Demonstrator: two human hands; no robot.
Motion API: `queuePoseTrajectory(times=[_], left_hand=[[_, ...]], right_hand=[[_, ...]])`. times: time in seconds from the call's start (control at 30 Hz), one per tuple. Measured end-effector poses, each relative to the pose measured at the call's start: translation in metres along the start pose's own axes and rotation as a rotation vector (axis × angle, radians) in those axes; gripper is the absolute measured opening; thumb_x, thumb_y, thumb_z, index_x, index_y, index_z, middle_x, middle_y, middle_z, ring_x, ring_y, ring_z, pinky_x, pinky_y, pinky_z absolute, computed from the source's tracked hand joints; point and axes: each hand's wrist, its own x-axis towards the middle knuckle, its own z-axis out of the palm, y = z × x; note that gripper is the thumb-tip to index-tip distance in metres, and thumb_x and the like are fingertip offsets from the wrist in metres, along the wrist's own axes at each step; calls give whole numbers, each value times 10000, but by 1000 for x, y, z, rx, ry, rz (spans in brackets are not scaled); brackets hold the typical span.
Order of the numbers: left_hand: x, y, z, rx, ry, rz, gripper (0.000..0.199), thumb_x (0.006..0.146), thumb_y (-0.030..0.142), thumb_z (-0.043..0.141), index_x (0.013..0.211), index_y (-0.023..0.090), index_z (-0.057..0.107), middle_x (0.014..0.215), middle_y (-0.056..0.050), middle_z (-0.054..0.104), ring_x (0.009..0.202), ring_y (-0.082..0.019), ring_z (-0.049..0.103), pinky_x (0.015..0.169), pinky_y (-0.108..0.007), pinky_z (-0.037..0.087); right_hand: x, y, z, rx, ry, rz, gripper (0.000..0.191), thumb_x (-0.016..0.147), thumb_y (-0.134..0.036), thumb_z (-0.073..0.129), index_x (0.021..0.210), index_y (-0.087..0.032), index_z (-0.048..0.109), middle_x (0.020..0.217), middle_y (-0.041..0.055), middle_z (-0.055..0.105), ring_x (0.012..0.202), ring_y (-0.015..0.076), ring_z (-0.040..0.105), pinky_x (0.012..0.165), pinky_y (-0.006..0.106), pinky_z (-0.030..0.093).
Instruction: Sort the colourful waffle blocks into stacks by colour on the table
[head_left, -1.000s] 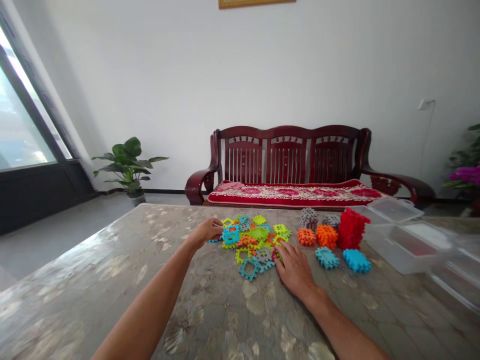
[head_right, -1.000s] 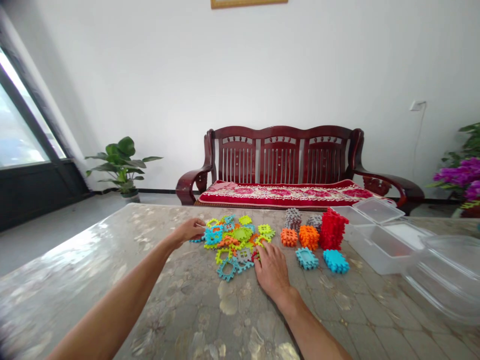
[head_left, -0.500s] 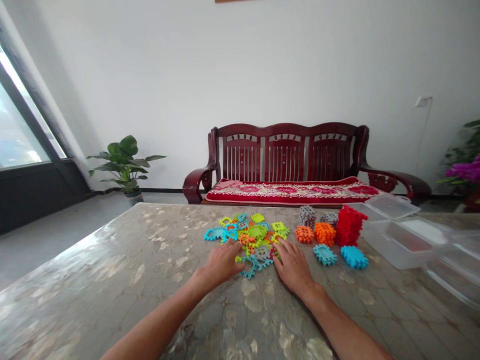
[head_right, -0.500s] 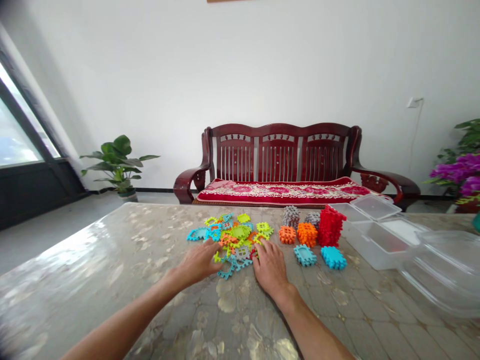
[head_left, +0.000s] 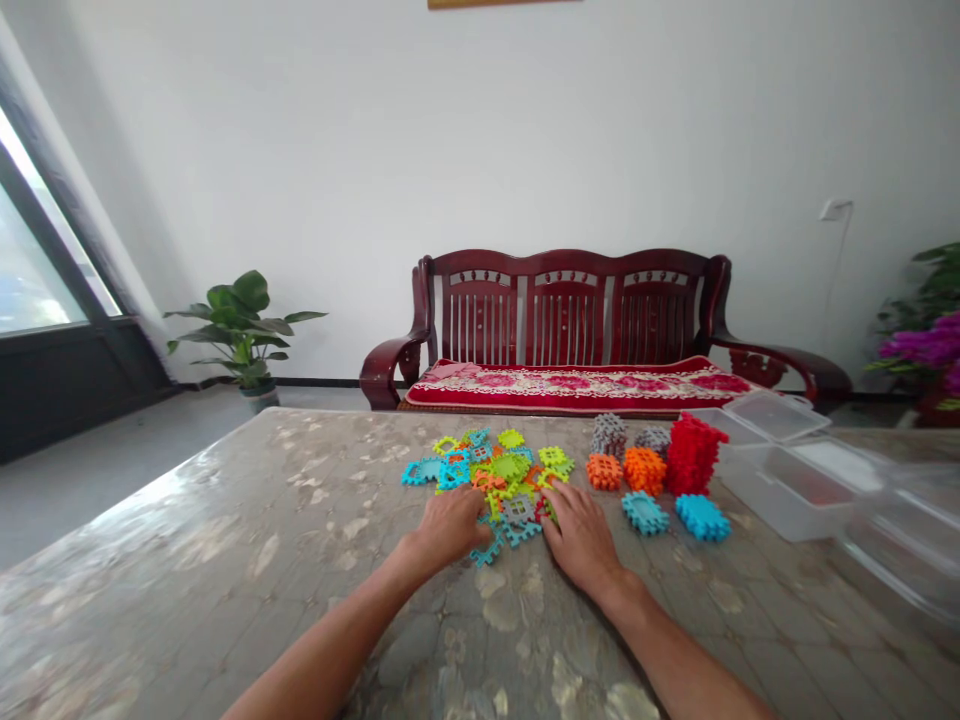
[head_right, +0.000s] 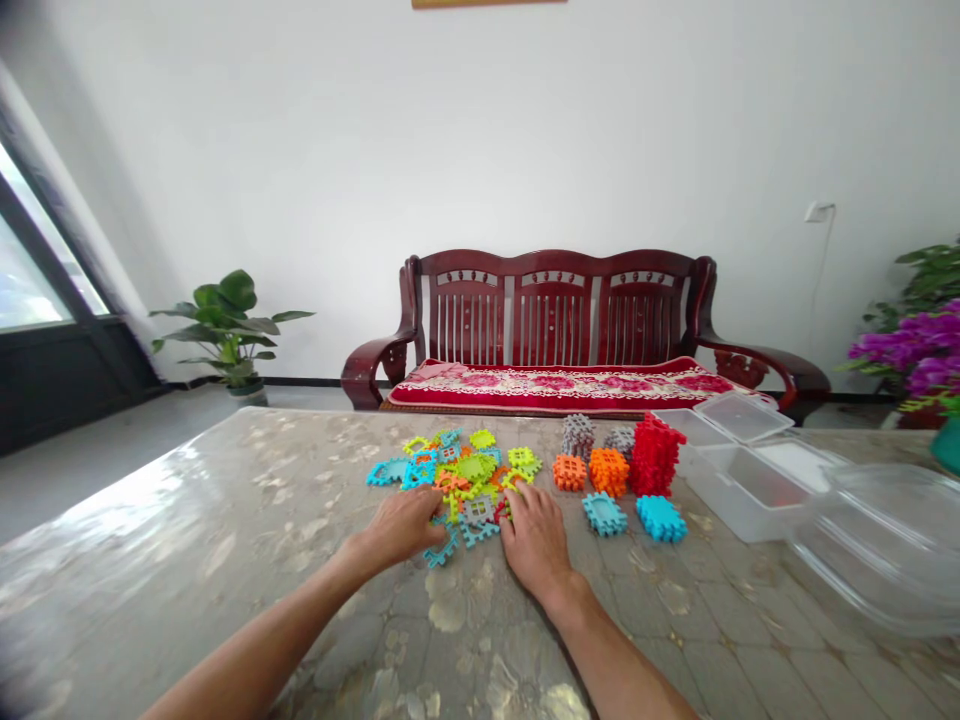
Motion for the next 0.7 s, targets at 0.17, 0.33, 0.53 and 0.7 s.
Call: queuePoseTrajectory(times=[0.17, 0.33, 0.53, 0.7], left_hand=[[6, 1, -20, -65, 93, -18, 149, 752, 285, 546, 841, 217, 644, 933, -60, 720, 884, -225, 666, 679, -286, 424], [32, 0, -28, -132, 179, -56, 141, 768, 309, 579, 852, 214, 642, 930, -55, 720, 902, -223, 659, 665, -274, 406], [49, -8, -19, -248, 216, -90, 289, 799, 198, 525, 1067, 213, 635, 996, -54, 719, 964, -206, 653, 766, -282, 444], [30, -12, -7, -323, 356, -59, 272, 855, 229, 519, 1116, 223, 591, 1142, -54, 666, 951, -174, 647, 808, -281, 464]], right_hand=[[-1, 0, 0, 29, 20, -1, 420, 914, -240, 496, 1320, -190, 594, 1410, 100, 559, 1295, 262, 476, 1097, 401, 352], [-1, 2, 4, 68, 49, 23, 439, 885, -207, 503, 1314, -182, 594, 1401, 108, 563, 1283, 262, 487, 1093, 412, 369], [-1, 5, 7, 101, 85, 37, 464, 867, -212, 525, 1327, -186, 579, 1403, 111, 559, 1285, 262, 492, 1075, 403, 390], [0, 6, 5, 84, 110, 84, 503, 846, -242, 566, 1348, -212, 556, 1385, 98, 574, 1275, 273, 500, 1047, 412, 401]])
